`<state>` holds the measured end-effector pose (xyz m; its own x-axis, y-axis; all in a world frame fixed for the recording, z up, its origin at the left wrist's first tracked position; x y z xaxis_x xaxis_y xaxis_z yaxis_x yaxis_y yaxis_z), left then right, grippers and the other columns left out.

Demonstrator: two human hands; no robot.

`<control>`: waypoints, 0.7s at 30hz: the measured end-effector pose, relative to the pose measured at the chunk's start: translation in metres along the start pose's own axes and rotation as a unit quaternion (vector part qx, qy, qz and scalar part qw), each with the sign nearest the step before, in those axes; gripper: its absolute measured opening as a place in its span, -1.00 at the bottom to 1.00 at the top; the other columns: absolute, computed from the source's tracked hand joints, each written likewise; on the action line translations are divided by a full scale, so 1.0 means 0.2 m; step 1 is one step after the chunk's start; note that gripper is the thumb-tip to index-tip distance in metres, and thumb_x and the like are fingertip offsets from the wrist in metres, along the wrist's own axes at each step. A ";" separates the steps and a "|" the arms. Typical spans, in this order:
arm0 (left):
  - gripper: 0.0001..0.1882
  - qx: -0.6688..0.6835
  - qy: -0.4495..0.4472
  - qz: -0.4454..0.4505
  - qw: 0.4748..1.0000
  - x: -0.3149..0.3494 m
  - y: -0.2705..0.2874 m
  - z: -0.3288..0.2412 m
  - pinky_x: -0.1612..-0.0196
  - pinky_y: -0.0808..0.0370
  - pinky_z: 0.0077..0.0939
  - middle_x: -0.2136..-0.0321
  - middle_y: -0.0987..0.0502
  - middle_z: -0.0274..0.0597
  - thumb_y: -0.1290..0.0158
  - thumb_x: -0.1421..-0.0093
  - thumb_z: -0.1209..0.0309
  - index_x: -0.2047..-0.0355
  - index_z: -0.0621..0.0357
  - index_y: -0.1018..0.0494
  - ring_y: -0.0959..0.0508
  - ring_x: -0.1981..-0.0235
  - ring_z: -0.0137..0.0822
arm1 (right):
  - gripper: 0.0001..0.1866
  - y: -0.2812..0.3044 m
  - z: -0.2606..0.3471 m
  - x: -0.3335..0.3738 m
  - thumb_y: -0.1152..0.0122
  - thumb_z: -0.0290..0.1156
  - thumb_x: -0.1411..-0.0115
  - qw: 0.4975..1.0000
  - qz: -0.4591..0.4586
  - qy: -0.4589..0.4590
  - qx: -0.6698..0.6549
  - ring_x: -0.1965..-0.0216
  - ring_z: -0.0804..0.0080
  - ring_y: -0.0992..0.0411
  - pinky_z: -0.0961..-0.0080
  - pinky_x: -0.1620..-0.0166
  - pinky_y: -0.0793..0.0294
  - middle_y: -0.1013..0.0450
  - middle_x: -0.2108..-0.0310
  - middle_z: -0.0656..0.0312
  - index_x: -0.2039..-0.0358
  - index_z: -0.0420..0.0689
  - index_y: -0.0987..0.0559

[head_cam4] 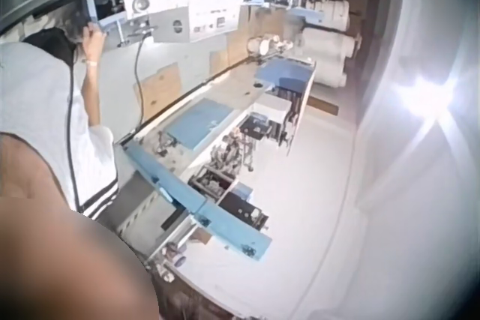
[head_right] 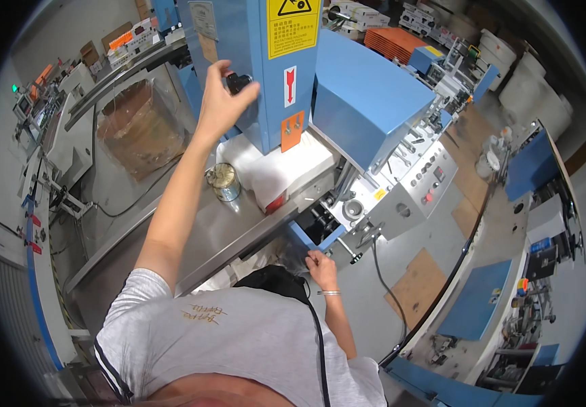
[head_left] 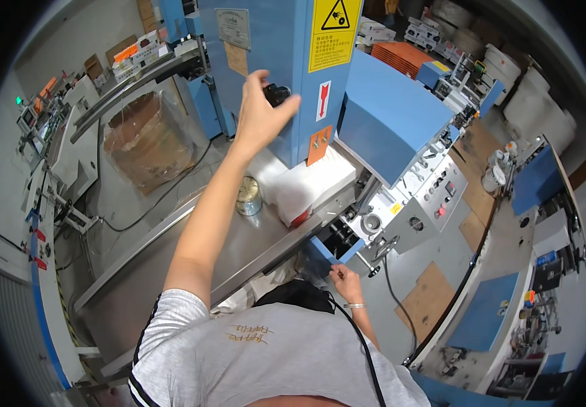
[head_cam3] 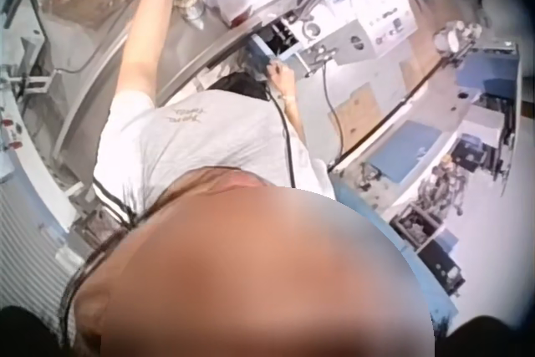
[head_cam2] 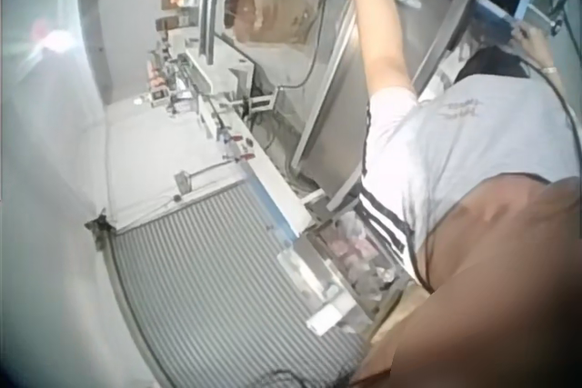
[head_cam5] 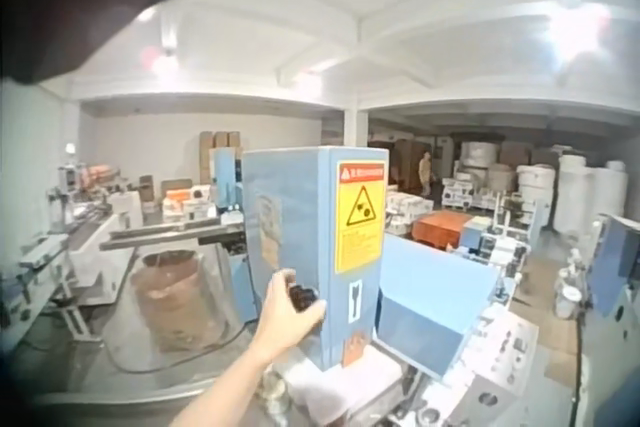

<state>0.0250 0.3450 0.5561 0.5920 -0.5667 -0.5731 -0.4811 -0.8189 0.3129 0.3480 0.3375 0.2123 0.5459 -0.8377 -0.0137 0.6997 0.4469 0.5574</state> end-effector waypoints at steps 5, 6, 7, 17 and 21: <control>-0.47 0.093 0.067 0.099 0.988 -0.01 0.03 0.04 0.57 -0.46 -0.52 0.53 -0.46 -0.09 -0.17 -0.01 0.24 0.15 0.43 -0.31 -0.51 0.61 -0.36 | -0.76 -0.01 -0.01 0.00 -0.21 -0.34 -0.05 1.000 0.011 -0.002 0.012 0.35 0.18 -0.53 0.39 0.25 -0.49 -0.53 0.38 0.06 0.27 -0.16 -0.56; -0.49 0.182 0.105 0.072 0.975 -0.02 0.02 0.06 0.79 -0.28 -0.66 0.73 -0.39 -0.25 -0.15 -0.05 0.13 0.33 0.45 -0.38 -0.36 0.84 -0.50 | -0.76 -0.01 0.01 0.00 -0.21 -0.34 -0.05 1.000 0.013 -0.001 0.016 0.35 0.18 -0.53 0.39 0.25 -0.49 -0.53 0.38 0.06 0.27 -0.16 -0.56; -0.49 0.180 0.106 0.073 0.975 -0.03 0.02 0.06 0.79 -0.28 -0.66 0.73 -0.39 -0.25 -0.15 -0.05 0.13 0.33 0.45 -0.38 -0.36 0.84 -0.50 | -0.76 -0.01 0.03 -0.01 -0.21 -0.34 -0.05 1.000 0.008 0.004 0.012 0.34 0.16 -0.52 0.38 0.25 -0.49 -0.53 0.38 0.06 0.27 -0.16 -0.56; -0.32 -0.105 -0.109 -0.044 0.988 0.01 0.01 0.00 0.11 -0.42 -0.27 0.05 -0.30 0.27 -0.07 -0.08 0.09 0.00 0.42 -0.16 -0.44 0.10 0.02 | -0.77 0.00 0.04 -0.02 -0.21 -0.34 -0.05 1.000 0.007 -0.007 0.011 0.37 0.16 -0.53 0.39 0.27 -0.49 -0.53 0.41 0.05 0.28 -0.16 -0.56; -0.39 -0.110 -0.169 -0.017 0.979 0.00 0.03 0.04 0.48 -0.45 -0.55 0.31 -0.45 0.04 -0.15 -0.06 0.14 0.11 0.43 -0.24 -0.51 0.49 -0.36 | -0.77 0.00 0.04 -0.01 -0.21 -0.34 -0.05 1.000 0.016 -0.010 0.020 0.38 0.18 -0.53 0.40 0.28 -0.49 -0.53 0.43 0.06 0.28 -0.15 -0.57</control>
<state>0.0165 0.3412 0.5520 0.3396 -0.5067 -0.7924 -0.2922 -0.8576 0.4231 0.3427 0.3358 0.2185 0.5587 -0.8291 0.0210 0.6626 0.4615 0.5900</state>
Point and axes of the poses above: each hand's wrist, its own x-axis away from the middle knuckle, its own y-axis out of the back of the hand, z = x × y, the point moved 3 cm from there along -x, towards the middle knuckle
